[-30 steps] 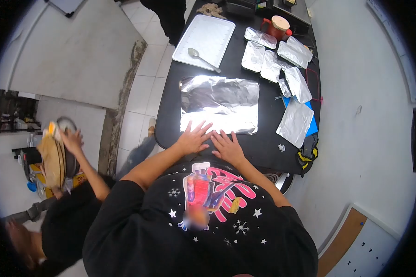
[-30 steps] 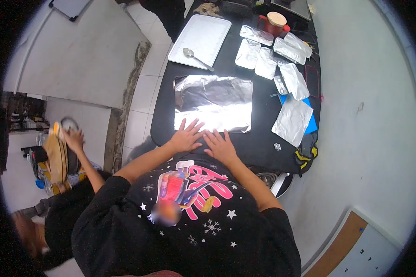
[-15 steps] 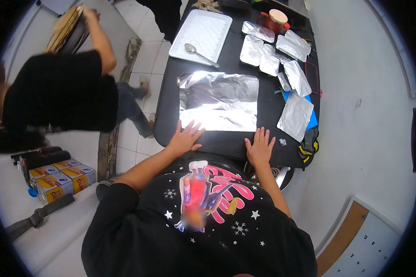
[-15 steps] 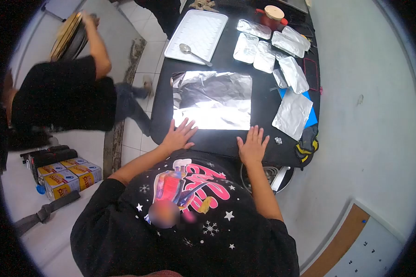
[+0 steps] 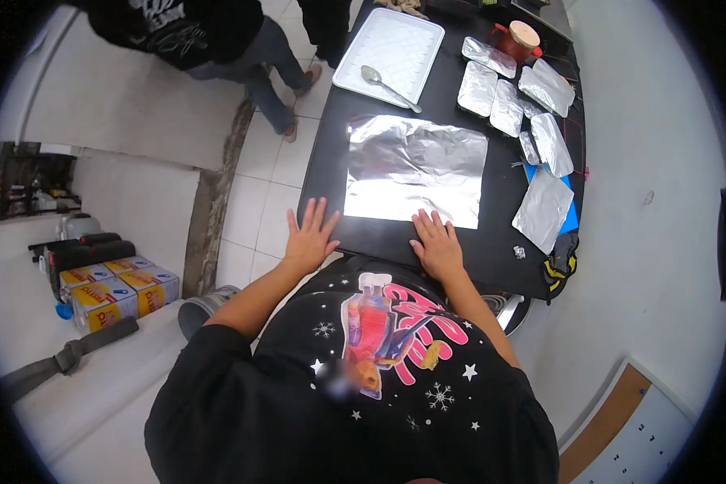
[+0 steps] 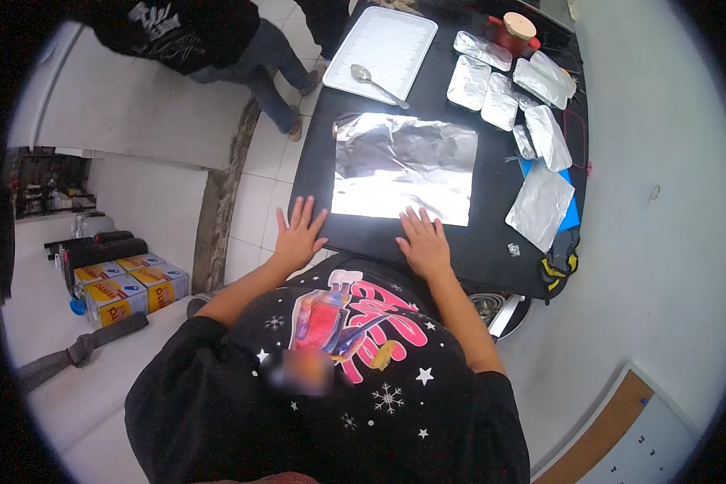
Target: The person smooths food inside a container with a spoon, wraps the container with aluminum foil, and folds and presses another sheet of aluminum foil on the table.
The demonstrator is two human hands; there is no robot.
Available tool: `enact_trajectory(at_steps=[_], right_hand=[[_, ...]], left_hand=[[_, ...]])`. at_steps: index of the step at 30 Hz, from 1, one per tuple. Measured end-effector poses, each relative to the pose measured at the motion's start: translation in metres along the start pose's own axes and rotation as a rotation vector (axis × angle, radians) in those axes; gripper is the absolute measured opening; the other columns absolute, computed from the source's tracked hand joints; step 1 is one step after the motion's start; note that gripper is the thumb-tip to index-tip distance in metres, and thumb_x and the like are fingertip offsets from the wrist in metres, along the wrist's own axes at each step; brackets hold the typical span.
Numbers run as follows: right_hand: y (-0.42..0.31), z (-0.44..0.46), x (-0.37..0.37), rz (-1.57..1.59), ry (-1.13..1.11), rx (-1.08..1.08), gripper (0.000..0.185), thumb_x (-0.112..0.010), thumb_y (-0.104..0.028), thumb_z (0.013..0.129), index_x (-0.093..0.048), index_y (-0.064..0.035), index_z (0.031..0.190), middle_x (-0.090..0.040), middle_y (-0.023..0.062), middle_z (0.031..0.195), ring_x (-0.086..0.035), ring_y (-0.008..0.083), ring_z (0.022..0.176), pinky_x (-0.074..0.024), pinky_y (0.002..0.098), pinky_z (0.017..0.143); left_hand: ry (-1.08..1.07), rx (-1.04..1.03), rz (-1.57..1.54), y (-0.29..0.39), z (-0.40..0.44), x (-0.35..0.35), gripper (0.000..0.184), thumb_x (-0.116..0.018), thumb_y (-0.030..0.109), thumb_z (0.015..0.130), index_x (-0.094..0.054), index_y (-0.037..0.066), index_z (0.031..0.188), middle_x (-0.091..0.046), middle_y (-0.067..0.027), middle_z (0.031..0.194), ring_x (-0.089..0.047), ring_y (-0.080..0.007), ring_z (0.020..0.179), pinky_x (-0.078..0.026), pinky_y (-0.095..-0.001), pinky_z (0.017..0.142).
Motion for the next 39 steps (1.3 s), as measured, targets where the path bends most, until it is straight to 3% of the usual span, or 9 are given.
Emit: enact_trajectory(at_steps=[6,12,16,20,28,30,32,34,39], right_hand=[[-0.001,0.001,0.0,-0.016,-0.006,-0.029,0.055,-0.047,-0.042,0.092,-0.039,-0.015,0.139,-0.034,0.0049,0.147,-0.027,0.0269,0.138,-0.024,0.0495,0.109],[-0.005,0.002,0.008,0.047,0.02,-0.059,0.048,-0.05,-0.039,0.091,-0.046,-0.0139,0.132,-0.04,0.0066,0.143,-0.031,0.0286,0.135,-0.0286,0.0529,0.105],[-0.007,0.006,0.012,0.083,0.012,-0.09,0.044,-0.051,-0.037,0.091,-0.049,-0.0134,0.128,-0.042,0.0062,0.141,-0.033,0.0279,0.134,-0.0285,0.0549,0.104],[-0.01,0.006,0.012,0.133,0.055,-0.143,0.044,-0.055,-0.036,0.088,-0.05,-0.0146,0.127,-0.043,0.005,0.14,-0.034,0.0283,0.133,-0.0278,0.0564,0.104],[-0.009,0.007,0.01,0.264,0.166,-0.246,0.042,-0.062,-0.03,0.084,-0.054,-0.0135,0.122,-0.049,0.0075,0.135,-0.038,0.0304,0.131,-0.0286,0.0523,0.105],[-0.001,0.005,0.014,0.671,0.378,-0.335,0.038,-0.062,-0.021,0.086,-0.056,-0.0043,0.119,-0.054,0.0168,0.128,-0.05,0.0319,0.119,-0.0373,0.0379,0.1],[0.01,-0.001,0.013,1.053,0.476,-0.594,0.044,-0.061,-0.019,0.088,-0.05,-0.0032,0.127,-0.056,0.0137,0.126,-0.053,0.0277,0.114,-0.0406,0.0312,0.095],[0.004,-0.016,0.029,1.555,0.566,-0.709,0.065,-0.053,-0.041,0.091,-0.027,-0.012,0.143,-0.049,0.0151,0.132,-0.051,0.0298,0.114,-0.0457,0.0419,0.088],[0.014,-0.065,0.044,2.005,0.823,-0.765,0.075,-0.046,-0.056,0.089,-0.02,-0.0145,0.146,-0.037,0.0199,0.139,-0.048,0.0358,0.116,-0.0484,0.0516,0.079]], left_hand=[[0.097,0.167,-0.093,-0.044,0.022,0.024,0.057,-0.064,0.034,0.081,-0.047,0.011,0.131,-0.024,-0.0157,0.148,-0.023,-0.0358,0.136,-0.019,-0.0698,0.099],[0.44,-0.048,-0.43,-0.043,0.165,0.087,0.055,-0.067,0.021,0.076,-0.05,0.011,0.127,-0.05,-0.0121,0.129,-0.042,-0.0297,0.122,-0.033,-0.0482,0.099],[0.055,0.017,-0.464,-0.045,0.233,0.074,0.056,-0.063,0.016,0.075,-0.05,0.013,0.129,-0.058,-0.0111,0.12,-0.049,-0.0285,0.114,-0.036,-0.0475,0.092],[0.216,-0.109,-0.371,-0.043,0.25,0.074,0.045,-0.06,0.014,0.074,-0.058,0.014,0.118,-0.064,-0.0135,0.104,-0.058,-0.0322,0.101,-0.043,-0.0471,0.086],[0.005,-0.168,-0.636,-0.032,0.244,0.098,0.016,-0.066,0.015,0.072,-0.065,0.006,0.085,-0.066,-0.0142,0.093,-0.063,-0.0313,0.09,-0.05,-0.0405,0.077],[0.021,-0.255,-0.761,-0.015,0.217,0.118,0.013,-0.065,0.014,0.073,-0.063,0.005,0.083,-0.065,-0.0146,0.096,-0.062,-0.0313,0.091,-0.049,-0.0395,0.078],[0.062,-0.396,-0.893,0.003,0.182,0.13,0.01,-0.065,0.012,0.075,-0.061,0.005,0.081,-0.064,-0.0153,0.099,-0.061,-0.0315,0.093,-0.049,-0.0385,0.081],[0.179,-0.616,-0.935,0.024,0.142,0.134,0.005,-0.063,0.008,0.076,-0.059,0.006,0.079,-0.06,-0.0155,0.107,-0.058,-0.0323,0.101,-0.046,-0.0384,0.088],[-0.062,-0.946,-0.95,0.074,0.053,0.131,0.009,-0.065,0.004,0.073,-0.059,0.005,0.079,-0.052,-0.0166,0.123,-0.047,-0.0338,0.117,-0.039,-0.0401,0.098]])
Point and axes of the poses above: each hand's wrist, its own z-axis towards the middle knuckle, its own x-axis out of the back of the hand, y = z × x, the point moved 6 cm from there along z, towards the middle knuckle
